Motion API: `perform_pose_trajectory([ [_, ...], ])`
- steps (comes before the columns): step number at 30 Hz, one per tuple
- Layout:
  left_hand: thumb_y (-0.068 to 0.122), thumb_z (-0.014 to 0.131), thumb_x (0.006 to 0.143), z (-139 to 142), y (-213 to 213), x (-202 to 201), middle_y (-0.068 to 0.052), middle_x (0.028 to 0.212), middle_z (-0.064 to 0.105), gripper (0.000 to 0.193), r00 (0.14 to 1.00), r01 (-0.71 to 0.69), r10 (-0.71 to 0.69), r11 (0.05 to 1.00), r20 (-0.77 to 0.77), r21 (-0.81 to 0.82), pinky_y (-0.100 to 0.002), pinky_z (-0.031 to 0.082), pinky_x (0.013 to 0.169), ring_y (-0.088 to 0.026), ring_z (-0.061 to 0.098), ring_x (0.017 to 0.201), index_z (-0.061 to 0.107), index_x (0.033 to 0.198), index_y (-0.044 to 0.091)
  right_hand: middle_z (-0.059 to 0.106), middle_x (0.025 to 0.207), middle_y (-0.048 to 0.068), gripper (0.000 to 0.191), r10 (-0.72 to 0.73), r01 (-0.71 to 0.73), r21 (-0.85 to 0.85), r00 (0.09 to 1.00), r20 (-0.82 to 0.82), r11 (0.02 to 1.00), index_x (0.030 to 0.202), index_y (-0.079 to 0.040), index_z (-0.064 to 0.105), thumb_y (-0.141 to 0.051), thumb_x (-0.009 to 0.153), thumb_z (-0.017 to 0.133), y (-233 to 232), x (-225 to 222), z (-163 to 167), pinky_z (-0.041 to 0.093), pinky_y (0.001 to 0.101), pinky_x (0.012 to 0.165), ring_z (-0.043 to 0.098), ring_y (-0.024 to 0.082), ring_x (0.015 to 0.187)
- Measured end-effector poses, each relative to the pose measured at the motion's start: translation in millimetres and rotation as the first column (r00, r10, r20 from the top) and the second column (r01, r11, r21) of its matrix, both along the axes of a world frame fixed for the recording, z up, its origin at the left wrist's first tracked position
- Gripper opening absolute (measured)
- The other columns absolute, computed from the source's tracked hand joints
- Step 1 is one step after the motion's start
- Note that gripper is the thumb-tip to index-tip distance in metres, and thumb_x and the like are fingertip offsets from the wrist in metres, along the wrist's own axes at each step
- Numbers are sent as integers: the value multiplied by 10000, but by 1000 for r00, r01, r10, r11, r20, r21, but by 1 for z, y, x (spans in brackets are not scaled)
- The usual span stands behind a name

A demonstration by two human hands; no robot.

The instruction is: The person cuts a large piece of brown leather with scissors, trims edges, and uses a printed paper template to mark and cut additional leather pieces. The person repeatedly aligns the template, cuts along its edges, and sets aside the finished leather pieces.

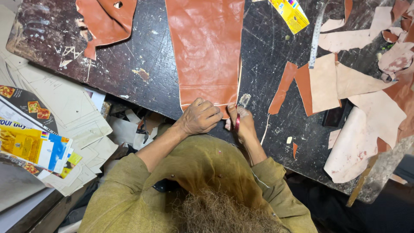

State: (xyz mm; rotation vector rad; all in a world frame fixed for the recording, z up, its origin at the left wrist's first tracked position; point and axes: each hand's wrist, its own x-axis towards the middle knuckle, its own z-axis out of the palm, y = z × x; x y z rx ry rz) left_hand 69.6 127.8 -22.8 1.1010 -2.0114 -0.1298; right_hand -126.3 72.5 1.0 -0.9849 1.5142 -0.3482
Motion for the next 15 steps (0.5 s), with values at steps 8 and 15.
perform_pose_trajectory([
  [8,172,748,808,0,-1,4,23,940,585,180,1000,-4,4,1000,-5,-26,-362,414,795,-166,575,895,659,961,141,582,583,18,514,3,-3,-11,1000,11,1000,859,-36,651,-545,932,657,0,1,2,445,249,478,540,99,483],
  [15,179,745,786,-2,-3,5,16,917,569,178,1000,25,-25,1000,-18,-2,-376,397,770,-176,566,867,637,922,141,553,554,14,483,-15,14,15,1000,22,1000,795,-45,634,-508,923,683,3,5,1,435,266,430,530,112,444],
])
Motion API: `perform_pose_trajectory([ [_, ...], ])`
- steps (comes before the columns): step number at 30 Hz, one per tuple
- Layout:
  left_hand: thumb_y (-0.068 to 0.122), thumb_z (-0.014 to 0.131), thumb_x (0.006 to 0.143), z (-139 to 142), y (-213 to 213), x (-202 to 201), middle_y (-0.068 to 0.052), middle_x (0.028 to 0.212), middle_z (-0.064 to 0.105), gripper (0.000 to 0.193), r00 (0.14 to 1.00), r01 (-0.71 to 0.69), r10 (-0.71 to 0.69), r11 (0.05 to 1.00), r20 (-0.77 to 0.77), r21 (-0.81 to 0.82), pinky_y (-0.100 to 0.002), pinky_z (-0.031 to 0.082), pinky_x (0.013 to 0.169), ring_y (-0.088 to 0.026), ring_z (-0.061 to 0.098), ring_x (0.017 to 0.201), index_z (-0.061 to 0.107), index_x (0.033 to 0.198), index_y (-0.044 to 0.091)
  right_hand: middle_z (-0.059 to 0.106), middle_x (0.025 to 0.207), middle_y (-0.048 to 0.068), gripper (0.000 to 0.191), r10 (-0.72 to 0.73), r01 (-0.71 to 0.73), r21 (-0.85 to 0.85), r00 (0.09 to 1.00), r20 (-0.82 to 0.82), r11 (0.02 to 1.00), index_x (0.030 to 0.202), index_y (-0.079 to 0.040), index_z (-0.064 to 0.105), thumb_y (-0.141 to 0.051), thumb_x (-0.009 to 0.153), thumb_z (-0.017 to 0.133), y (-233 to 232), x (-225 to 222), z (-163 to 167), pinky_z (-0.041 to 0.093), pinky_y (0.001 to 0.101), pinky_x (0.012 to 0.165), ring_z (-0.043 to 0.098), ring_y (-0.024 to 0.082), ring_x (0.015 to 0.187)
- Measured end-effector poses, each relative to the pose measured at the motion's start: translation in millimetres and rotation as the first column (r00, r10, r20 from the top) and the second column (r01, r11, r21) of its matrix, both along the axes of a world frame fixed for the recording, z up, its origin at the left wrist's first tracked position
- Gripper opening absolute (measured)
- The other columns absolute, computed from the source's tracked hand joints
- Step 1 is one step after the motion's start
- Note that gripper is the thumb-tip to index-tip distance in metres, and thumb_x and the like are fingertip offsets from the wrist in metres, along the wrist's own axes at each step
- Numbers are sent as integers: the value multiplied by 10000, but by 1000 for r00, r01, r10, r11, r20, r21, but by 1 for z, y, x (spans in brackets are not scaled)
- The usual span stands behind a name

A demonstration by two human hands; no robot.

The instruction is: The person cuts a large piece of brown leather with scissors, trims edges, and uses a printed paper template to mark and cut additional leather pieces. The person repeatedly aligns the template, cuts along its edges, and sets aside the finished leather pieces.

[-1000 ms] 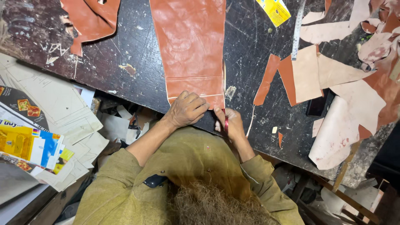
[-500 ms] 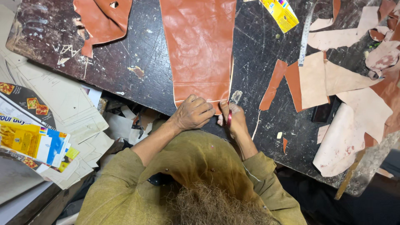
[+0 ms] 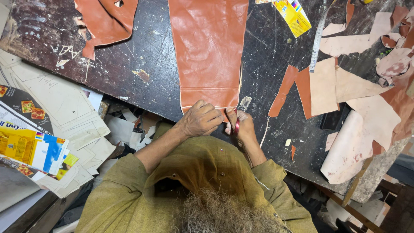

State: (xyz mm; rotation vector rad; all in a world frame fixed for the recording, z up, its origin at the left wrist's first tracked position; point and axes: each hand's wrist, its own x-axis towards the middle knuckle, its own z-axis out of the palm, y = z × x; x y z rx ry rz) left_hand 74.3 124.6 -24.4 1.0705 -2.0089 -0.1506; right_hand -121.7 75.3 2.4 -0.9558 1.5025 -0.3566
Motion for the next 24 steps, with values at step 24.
perform_pose_trajectory([
  [24,171,739,780,-2,1,2,1,938,560,202,999,35,-35,999,-26,-5,-386,422,825,-183,559,878,640,952,134,456,569,-81,533,62,-102,-145,963,-261,984,696,-129,652,-631,876,661,-53,20,2,317,306,461,383,64,526],
])
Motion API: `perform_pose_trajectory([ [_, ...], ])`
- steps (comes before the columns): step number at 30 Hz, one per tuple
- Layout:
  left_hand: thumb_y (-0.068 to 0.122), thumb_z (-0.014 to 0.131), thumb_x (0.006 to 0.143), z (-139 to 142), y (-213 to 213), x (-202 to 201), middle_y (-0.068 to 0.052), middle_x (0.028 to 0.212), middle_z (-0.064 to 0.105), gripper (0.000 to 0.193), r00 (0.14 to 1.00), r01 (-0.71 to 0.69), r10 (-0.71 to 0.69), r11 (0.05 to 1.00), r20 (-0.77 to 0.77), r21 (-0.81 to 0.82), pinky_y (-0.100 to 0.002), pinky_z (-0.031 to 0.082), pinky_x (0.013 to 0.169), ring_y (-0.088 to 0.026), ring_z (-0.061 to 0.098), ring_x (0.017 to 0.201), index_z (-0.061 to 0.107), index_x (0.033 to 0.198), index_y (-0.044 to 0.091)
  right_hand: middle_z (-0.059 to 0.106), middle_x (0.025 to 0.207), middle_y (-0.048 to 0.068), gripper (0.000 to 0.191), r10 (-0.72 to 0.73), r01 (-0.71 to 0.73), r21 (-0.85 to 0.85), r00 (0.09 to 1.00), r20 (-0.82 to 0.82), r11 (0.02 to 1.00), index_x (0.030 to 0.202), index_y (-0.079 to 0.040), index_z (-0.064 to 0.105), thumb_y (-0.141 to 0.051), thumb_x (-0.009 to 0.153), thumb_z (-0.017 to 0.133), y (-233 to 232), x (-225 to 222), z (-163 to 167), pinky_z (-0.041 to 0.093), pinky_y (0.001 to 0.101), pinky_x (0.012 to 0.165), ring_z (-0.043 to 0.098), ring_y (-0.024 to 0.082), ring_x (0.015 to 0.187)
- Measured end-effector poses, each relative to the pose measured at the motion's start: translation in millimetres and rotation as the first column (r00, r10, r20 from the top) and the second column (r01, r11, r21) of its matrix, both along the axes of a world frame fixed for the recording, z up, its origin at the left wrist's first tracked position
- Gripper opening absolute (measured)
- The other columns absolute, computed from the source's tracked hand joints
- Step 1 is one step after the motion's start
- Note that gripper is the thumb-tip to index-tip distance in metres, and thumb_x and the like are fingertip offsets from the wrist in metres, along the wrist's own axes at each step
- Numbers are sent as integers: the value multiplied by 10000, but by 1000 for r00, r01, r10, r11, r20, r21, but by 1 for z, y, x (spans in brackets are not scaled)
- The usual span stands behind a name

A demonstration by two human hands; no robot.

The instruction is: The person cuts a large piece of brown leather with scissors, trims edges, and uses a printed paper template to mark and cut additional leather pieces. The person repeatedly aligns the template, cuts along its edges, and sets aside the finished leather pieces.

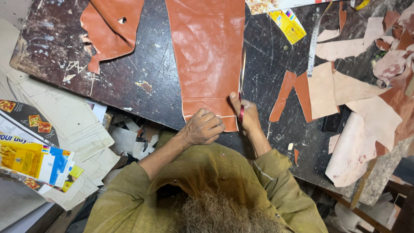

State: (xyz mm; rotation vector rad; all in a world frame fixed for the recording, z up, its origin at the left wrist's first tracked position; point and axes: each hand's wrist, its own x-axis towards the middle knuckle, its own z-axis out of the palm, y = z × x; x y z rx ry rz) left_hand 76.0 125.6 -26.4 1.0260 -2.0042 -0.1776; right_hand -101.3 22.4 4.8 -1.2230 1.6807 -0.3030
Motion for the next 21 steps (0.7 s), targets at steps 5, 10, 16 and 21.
perform_pose_trajectory([
  [5,169,740,751,2,0,0,5,941,568,225,1000,12,-11,1000,5,-12,-392,417,819,-182,563,882,642,949,133,435,579,-73,614,22,-20,-42,999,42,999,647,-92,586,-643,905,666,-19,8,2,306,307,467,366,59,538],
  [10,180,754,748,2,0,1,3,935,567,223,999,32,-32,999,-3,35,-401,420,822,-189,562,878,635,932,138,423,544,-53,561,9,-8,-11,997,71,1000,640,-98,593,-592,884,699,-18,8,3,245,320,431,333,79,486],
  [16,175,750,746,3,0,1,-1,936,576,236,1000,24,-24,1000,4,15,-400,427,837,-186,569,884,644,953,133,449,563,-72,587,18,-15,-40,998,64,999,644,-94,618,-629,866,713,-33,16,12,293,298,435,368,61,505],
  [21,175,746,741,2,0,1,-5,922,577,238,999,38,-38,999,6,20,-396,425,824,-187,577,881,644,951,128,475,553,-53,629,19,-16,-50,998,65,999,628,-89,572,-651,883,696,-53,25,16,321,293,433,401,69,490],
])
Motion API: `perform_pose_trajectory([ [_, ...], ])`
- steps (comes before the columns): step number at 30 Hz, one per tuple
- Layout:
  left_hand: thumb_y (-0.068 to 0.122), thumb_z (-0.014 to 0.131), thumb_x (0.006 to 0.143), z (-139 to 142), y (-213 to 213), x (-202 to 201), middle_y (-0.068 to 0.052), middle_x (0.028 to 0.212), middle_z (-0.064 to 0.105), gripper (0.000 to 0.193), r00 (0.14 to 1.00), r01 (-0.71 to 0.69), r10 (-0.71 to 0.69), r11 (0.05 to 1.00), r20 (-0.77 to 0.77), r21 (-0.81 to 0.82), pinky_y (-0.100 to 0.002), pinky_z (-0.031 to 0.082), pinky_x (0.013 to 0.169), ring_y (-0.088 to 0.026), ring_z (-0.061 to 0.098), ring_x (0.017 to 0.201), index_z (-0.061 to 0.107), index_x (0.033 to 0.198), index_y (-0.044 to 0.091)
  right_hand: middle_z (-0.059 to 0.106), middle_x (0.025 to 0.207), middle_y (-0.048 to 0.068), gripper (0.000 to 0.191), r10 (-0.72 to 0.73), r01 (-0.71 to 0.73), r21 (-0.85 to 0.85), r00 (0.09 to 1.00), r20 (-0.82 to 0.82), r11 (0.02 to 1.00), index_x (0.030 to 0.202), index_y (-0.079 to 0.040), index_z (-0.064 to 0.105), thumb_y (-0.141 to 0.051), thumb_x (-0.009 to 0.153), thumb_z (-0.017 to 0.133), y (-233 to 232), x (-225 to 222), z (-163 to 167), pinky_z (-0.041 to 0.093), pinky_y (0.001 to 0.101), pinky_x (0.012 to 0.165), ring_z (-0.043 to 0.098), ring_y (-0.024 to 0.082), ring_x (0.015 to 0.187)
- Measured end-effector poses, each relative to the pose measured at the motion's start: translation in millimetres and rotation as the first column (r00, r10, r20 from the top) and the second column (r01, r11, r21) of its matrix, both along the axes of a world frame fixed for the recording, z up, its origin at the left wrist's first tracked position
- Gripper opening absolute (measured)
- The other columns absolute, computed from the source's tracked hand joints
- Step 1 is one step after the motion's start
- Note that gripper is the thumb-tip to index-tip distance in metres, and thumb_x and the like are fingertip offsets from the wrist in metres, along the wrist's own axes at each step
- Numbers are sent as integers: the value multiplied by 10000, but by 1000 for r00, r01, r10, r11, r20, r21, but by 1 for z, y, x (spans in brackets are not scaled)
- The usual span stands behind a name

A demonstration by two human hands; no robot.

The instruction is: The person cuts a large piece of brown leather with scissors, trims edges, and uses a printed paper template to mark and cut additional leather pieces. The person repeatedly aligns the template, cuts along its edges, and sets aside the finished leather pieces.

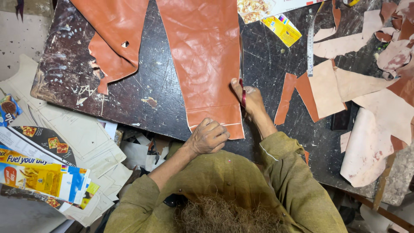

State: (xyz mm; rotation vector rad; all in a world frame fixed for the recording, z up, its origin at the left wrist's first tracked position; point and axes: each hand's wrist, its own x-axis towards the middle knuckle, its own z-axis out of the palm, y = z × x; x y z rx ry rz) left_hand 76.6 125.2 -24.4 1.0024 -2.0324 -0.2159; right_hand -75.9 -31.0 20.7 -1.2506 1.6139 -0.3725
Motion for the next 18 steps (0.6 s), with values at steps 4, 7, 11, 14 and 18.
perform_pose_trajectory([
  [4,167,747,761,-1,0,-1,3,913,574,215,1000,-15,15,1000,22,6,-380,422,814,-171,569,867,647,949,132,502,546,-53,597,23,-23,-2,1000,10,1000,625,-103,603,-637,876,692,-2,0,2,347,288,424,423,65,473],
  [7,166,745,763,-2,0,-1,10,907,573,207,1000,-16,16,1000,20,8,-374,420,810,-163,565,858,650,945,136,458,550,-44,596,8,-10,26,999,54,1000,634,-96,568,-617,884,714,-2,-2,4,299,305,416,372,81,464],
  [11,177,747,759,-1,0,-1,13,926,590,214,1000,3,-3,1000,-9,-1,-379,420,817,-165,566,862,642,940,135,483,550,-52,572,-22,19,37,997,77,999,631,-106,627,-611,883,717,-6,-1,8,322,278,425,396,58,466],
  [14,176,747,747,0,-1,-1,11,907,586,230,1000,4,-4,999,-5,34,-380,418,809,-172,570,861,649,950,132,464,513,-21,587,-32,29,64,998,46,998,606,-116,545,-614,868,710,-12,1,12,369,294,391,428,102,400],
  [18,170,743,747,4,-2,-2,3,910,589,235,1000,-2,2,1000,23,25,-381,424,814,-180,575,869,652,958,124,503,524,-7,587,44,-45,28,999,30,999,631,-88,556,-588,881,734,-17,0,17,388,293,402,469,103,424],
])
